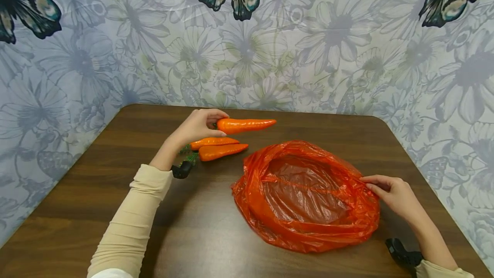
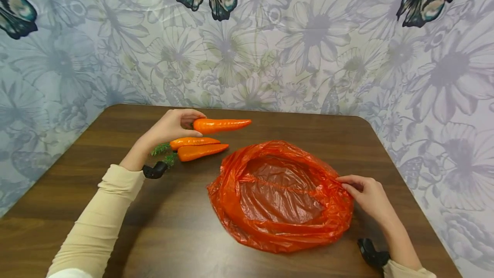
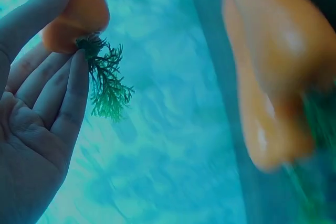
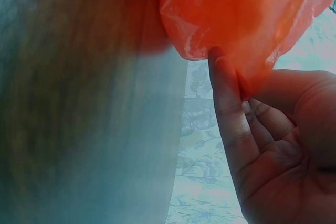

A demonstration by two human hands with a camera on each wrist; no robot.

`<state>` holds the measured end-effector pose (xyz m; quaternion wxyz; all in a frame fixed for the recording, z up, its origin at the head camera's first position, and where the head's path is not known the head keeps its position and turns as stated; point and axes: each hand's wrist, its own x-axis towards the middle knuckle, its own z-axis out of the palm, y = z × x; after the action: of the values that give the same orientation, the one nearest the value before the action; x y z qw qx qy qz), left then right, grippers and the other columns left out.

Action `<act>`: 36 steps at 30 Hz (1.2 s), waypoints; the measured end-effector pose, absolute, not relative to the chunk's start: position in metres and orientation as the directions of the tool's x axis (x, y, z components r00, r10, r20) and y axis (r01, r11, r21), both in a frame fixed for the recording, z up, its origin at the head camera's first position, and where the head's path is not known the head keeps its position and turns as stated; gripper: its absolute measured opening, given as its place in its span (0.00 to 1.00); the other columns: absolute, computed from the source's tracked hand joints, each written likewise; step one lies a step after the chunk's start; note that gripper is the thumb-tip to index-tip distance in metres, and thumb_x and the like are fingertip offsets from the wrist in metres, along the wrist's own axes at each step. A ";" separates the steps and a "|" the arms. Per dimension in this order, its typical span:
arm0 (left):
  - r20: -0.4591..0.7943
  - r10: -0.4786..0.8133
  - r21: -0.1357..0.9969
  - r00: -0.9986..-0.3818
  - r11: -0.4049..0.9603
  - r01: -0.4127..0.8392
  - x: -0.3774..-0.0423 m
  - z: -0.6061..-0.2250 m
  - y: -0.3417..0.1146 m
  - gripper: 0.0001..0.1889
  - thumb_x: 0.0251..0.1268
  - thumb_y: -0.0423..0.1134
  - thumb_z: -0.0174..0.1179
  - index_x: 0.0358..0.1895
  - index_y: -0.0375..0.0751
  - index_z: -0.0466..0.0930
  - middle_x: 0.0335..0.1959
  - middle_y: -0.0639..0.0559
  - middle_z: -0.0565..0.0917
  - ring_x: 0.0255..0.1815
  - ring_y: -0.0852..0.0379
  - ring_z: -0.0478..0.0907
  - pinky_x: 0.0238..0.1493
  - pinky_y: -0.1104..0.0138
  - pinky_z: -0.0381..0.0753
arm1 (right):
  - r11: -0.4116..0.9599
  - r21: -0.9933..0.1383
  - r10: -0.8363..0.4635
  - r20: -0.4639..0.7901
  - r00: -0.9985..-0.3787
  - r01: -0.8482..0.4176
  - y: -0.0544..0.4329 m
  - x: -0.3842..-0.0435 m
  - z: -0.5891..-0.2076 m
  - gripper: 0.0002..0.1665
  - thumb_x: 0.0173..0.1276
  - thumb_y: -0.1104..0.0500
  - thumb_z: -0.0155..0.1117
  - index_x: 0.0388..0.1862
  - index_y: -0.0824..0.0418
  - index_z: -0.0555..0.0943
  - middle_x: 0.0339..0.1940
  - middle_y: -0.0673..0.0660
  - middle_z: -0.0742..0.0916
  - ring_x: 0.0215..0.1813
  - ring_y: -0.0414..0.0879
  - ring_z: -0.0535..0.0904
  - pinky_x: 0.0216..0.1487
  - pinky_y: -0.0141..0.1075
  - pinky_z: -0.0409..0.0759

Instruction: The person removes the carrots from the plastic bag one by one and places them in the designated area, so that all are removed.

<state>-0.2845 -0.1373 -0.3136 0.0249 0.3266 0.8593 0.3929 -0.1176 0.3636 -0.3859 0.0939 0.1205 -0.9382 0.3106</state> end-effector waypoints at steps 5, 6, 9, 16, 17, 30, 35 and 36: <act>0.191 0.500 0.686 -0.845 0.547 0.479 -0.293 -0.320 -0.171 0.25 0.49 0.32 0.72 0.53 0.33 0.78 0.49 0.41 0.80 0.53 0.47 0.76 0.51 0.57 0.75 | 0.777 -0.563 -0.165 0.247 -0.955 -0.280 0.364 -0.118 -0.386 0.10 0.62 0.69 0.64 0.43 0.67 0.84 0.36 0.61 0.86 0.30 0.36 0.79 0.26 0.27 0.77; 0.186 0.484 0.689 -0.855 0.556 0.465 -0.295 -0.322 -0.177 0.25 0.49 0.32 0.72 0.53 0.33 0.78 0.49 0.41 0.80 0.53 0.47 0.76 0.51 0.57 0.75 | 0.777 -0.563 -0.165 0.246 -0.955 -0.280 0.364 -0.118 -0.386 0.10 0.62 0.69 0.64 0.43 0.67 0.84 0.35 0.61 0.86 0.30 0.36 0.79 0.26 0.27 0.77; 0.171 0.439 0.696 -0.882 0.580 0.423 -0.301 -0.330 -0.193 0.25 0.50 0.34 0.72 0.54 0.34 0.79 0.49 0.41 0.80 0.52 0.47 0.76 0.51 0.56 0.75 | 0.776 -0.567 -0.160 0.245 -0.956 -0.275 0.364 -0.118 -0.387 0.10 0.62 0.69 0.64 0.43 0.67 0.84 0.35 0.61 0.86 0.29 0.36 0.79 0.26 0.27 0.77; 0.149 0.408 0.627 -0.901 0.665 0.406 -0.317 -0.350 -0.224 0.26 0.51 0.37 0.71 0.55 0.31 0.78 0.48 0.37 0.80 0.51 0.43 0.77 0.50 0.53 0.75 | 0.778 -0.566 -0.158 0.242 -0.957 -0.271 0.365 -0.118 -0.388 0.10 0.62 0.69 0.64 0.42 0.67 0.84 0.35 0.61 0.86 0.29 0.35 0.79 0.26 0.27 0.77; 0.137 0.408 0.617 -0.903 0.678 0.400 -0.319 -0.353 -0.227 0.26 0.51 0.37 0.71 0.55 0.31 0.78 0.48 0.36 0.80 0.50 0.42 0.77 0.50 0.53 0.75 | 0.777 -0.568 -0.157 0.241 -0.958 -0.271 0.365 -0.117 -0.388 0.10 0.62 0.69 0.64 0.42 0.67 0.84 0.35 0.60 0.86 0.29 0.35 0.79 0.26 0.27 0.77; 0.040 0.421 0.582 -0.906 0.727 0.363 -0.327 -0.372 -0.241 0.25 0.52 0.34 0.70 0.54 0.27 0.77 0.46 0.36 0.81 0.48 0.42 0.77 0.49 0.51 0.74 | 0.776 -0.568 -0.159 0.243 -0.957 -0.274 0.366 -0.116 -0.390 0.09 0.61 0.68 0.65 0.41 0.67 0.84 0.34 0.60 0.86 0.29 0.36 0.79 0.26 0.28 0.78; 0.037 0.431 0.573 -0.902 0.730 0.372 -0.327 -0.372 -0.237 0.24 0.52 0.33 0.70 0.53 0.26 0.78 0.46 0.35 0.81 0.48 0.41 0.76 0.50 0.50 0.73 | 0.774 -0.569 -0.157 0.251 -0.955 -0.277 0.366 -0.118 -0.389 0.10 0.60 0.69 0.65 0.41 0.67 0.84 0.34 0.60 0.86 0.28 0.36 0.78 0.26 0.28 0.77; 0.032 0.431 0.571 -0.902 0.732 0.370 -0.327 -0.372 -0.237 0.24 0.52 0.33 0.70 0.53 0.26 0.78 0.47 0.35 0.81 0.49 0.41 0.76 0.51 0.50 0.73 | 0.773 -0.570 -0.158 0.255 -0.954 -0.280 0.366 -0.119 -0.389 0.10 0.60 0.70 0.65 0.41 0.67 0.84 0.34 0.60 0.86 0.28 0.36 0.78 0.26 0.27 0.77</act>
<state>-0.3272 -0.2369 -0.3720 0.0512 0.2156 0.9293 0.2954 -0.1185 0.3662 -0.3890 0.0964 0.1168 -0.9365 0.3164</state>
